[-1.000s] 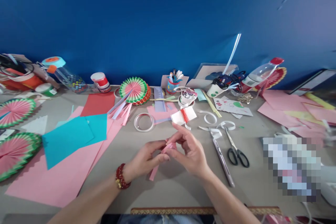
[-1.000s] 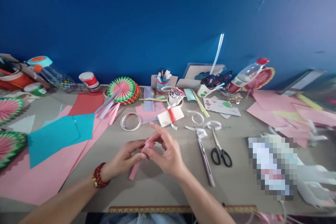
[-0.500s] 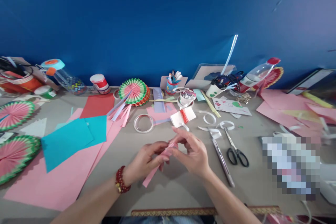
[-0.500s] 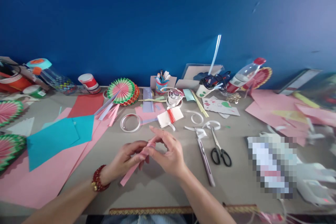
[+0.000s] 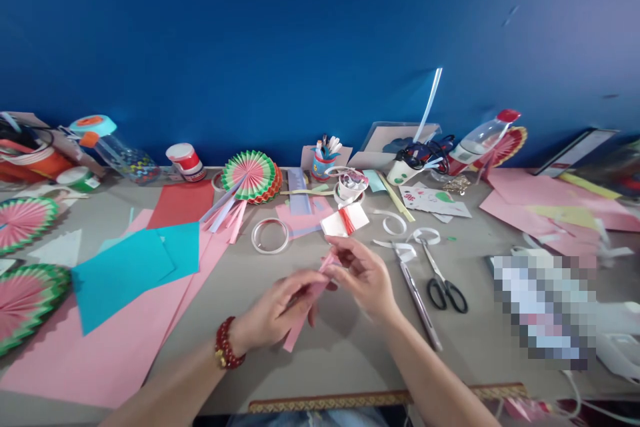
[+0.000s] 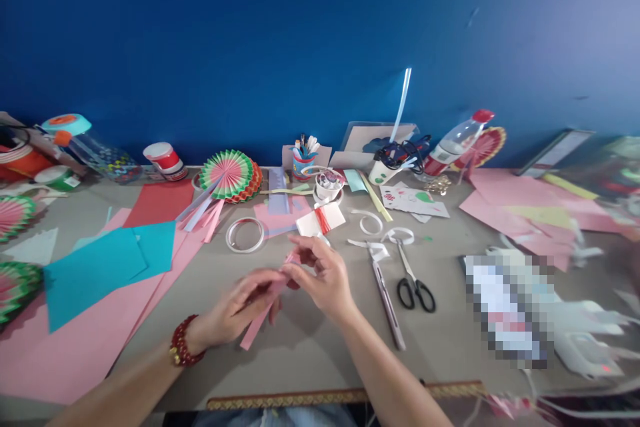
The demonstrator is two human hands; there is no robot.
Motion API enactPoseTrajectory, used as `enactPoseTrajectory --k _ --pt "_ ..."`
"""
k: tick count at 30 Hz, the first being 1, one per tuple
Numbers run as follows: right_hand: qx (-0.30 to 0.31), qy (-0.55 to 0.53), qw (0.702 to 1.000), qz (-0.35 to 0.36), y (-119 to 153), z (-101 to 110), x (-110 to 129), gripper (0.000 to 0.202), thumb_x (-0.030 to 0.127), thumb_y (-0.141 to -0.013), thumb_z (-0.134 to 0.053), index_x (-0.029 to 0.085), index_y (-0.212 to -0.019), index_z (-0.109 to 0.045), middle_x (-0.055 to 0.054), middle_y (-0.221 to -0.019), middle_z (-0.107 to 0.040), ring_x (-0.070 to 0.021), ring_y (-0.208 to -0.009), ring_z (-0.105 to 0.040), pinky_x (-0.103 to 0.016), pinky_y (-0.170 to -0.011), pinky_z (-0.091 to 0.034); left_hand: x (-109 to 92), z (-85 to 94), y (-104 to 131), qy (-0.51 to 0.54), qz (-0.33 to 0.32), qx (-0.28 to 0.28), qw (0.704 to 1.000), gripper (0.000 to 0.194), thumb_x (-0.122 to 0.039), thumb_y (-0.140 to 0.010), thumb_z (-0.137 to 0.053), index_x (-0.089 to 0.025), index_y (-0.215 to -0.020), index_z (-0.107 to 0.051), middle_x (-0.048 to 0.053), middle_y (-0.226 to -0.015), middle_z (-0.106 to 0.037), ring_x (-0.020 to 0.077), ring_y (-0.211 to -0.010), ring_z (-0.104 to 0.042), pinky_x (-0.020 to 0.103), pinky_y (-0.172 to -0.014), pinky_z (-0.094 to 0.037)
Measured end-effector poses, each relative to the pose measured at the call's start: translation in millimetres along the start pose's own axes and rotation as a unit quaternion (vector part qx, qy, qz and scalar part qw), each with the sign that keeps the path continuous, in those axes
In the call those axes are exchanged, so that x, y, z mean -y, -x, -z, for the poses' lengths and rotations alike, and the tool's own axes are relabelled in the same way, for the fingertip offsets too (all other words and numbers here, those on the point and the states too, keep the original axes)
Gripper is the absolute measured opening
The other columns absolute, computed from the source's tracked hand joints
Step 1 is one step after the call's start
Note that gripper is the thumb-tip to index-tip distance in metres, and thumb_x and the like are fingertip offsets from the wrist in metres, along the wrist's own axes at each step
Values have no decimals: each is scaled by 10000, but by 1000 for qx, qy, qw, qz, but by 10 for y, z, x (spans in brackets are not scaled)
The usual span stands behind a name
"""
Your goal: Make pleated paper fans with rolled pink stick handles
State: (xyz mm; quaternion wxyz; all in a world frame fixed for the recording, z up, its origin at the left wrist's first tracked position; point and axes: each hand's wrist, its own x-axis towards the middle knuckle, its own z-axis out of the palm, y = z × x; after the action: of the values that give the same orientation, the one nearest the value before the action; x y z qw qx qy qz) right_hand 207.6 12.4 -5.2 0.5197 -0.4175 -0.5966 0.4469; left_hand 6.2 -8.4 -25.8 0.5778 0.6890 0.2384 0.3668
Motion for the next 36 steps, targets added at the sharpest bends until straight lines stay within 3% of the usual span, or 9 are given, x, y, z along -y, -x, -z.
enactPoseTrajectory --k 3,7,9,14,20,23,27,32,36 --pt "-70 -3 997 30 -39 106 25 316 413 -920 -654 216 -1166 -666 -67 -967 -712 -187 -824 -692 -338 -770 -590 12 39 -33 -41 -8 -12 999 325 -252 -1044 -392 -218 -1250 -641 112 -1157 -654 96 -669 -634 275 -712 -561" --pt "-250 52 965 57 -114 317 37 234 372 -942 -628 214 -1100 -697 -62 -966 -701 -185 -844 -667 -330 -780 -557 91 92 -55 -11 -4 -145 989 325 -266 -1041 -403 -224 -1291 -607 116 -1211 -637 106 -688 -621 310 -745 -553" --pt "-249 102 961 57 -143 374 41 199 351 -924 -651 213 -1053 -712 -51 -912 -696 -181 -811 -654 -308 -740 -540 113 119 -52 -9 -3 -173 985 325 -273 -1042 -405 -226 -1311 -582 114 -1201 -632 112 -697 -622 309 -725 -546" --pt "6 221 973 71 -166 216 42 132 253 -937 -595 208 -970 -714 -50 -940 -705 -174 -825 -666 -281 -730 -526 32 292 -49 -98 -68 -261 958 274 -275 -1033 -434 -224 -1237 -609 98 -1173 -647 120 -704 -638 345 -787 -534" --pt "229 353 903 86 -304 -250 -88 346 110 -917 -535 184 -1243 -626 -104 -1284 -645 -185 -988 -683 -298 -870 -532 -32 560 -106 -57 -102 -416 902 191 -283 -985 -508 -192 -1107 -624 85 -1142 -645 114 -681 -624 296 -697 -539" --pt "268 458 843 87 -461 -474 -223 425 101 -888 -585 184 -1305 -587 -120 -1362 -606 -232 -1100 -661 -319 -910 -512 -4 573 -110 -71 -104 -401 907 204 -271 -998 -480 -193 -1130 -615 89 -1156 -644 110 -686 -616 297 -718 -537" --pt "298 478 818 115 -621 -587 -277 195 135 -888 -631 180 -1072 -679 -115 -1135 -697 -242 -1017 -676 -312 -844 -503 20 561 -89 -197 -109 -352 909 253 -214 -1019 -392 -202 -1179 -587 96 -1131 -667 129 -695 -616 330 -759 -541" --pt "284 486 813 149 -659 -313 -27 157 165 -939 -576 176 -1069 -664 -143 -1110 -686 -262 -1027 -658 -351 -868 -497 30 537 -85 -442 -99 -232 861 335 -96 -940 -421 -222 -1185 -610 76 -1051 -687 235 -1028 -642 535 -1119 -359" --pt "258 409 847 220 -614 -73 136 103 252 -967 -567 185 -981 -644 -117 -1003 -681 -262 -1028 -636 -379 -891 -511 17 438 -110 -416 -97 -182 886 226 -180 -957 -510 -228 -1153 -613 55 -1023 -700 215 -979 -651 541 -1150 -322"
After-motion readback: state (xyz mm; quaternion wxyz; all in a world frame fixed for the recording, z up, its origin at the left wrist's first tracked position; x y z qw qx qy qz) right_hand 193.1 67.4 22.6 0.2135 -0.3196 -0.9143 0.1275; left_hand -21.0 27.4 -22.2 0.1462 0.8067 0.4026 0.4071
